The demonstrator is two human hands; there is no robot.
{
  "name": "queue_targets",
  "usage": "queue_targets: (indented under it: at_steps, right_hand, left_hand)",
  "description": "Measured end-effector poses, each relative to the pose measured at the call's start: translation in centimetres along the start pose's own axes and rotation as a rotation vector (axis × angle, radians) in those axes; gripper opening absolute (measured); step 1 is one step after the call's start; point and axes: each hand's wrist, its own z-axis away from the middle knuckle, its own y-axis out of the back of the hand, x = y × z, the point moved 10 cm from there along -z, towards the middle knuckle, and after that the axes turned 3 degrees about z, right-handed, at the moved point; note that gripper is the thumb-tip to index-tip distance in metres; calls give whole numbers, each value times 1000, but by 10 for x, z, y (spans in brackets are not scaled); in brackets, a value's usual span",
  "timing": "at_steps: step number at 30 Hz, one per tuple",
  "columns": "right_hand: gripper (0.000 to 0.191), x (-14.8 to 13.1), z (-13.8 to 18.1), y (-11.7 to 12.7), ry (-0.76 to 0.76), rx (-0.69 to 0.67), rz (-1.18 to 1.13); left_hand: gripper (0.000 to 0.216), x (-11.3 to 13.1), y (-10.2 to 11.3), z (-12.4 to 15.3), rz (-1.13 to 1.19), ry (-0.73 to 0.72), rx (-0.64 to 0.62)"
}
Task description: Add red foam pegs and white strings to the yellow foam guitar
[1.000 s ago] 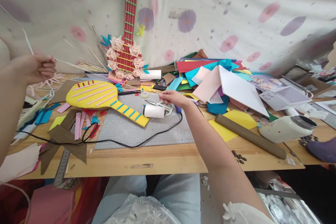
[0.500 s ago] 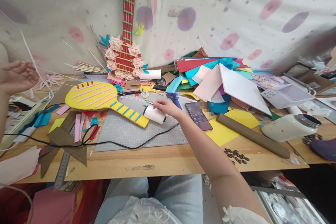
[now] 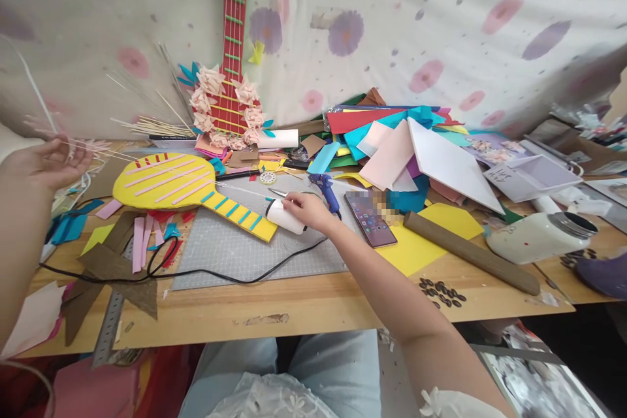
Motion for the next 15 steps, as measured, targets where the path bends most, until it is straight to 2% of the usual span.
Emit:
queue_targets:
  at_steps: [6, 10, 13, 15]
  right_hand:
    - [28, -5, 10, 6, 24, 23, 92]
    - [27, -10, 7, 20, 7, 67, 208]
    - [41, -48, -5, 33, 134, 213, 288]
    - [52, -81, -18, 30, 210, 260, 303]
  left_hand:
    - [19, -17, 7, -28, 213, -53, 27]
    - [20, -23, -8, -25, 183, -58, -2]
    - [21, -17, -24, -1, 85, -74, -7]
    - [22, -6, -36, 19, 1, -105, -36]
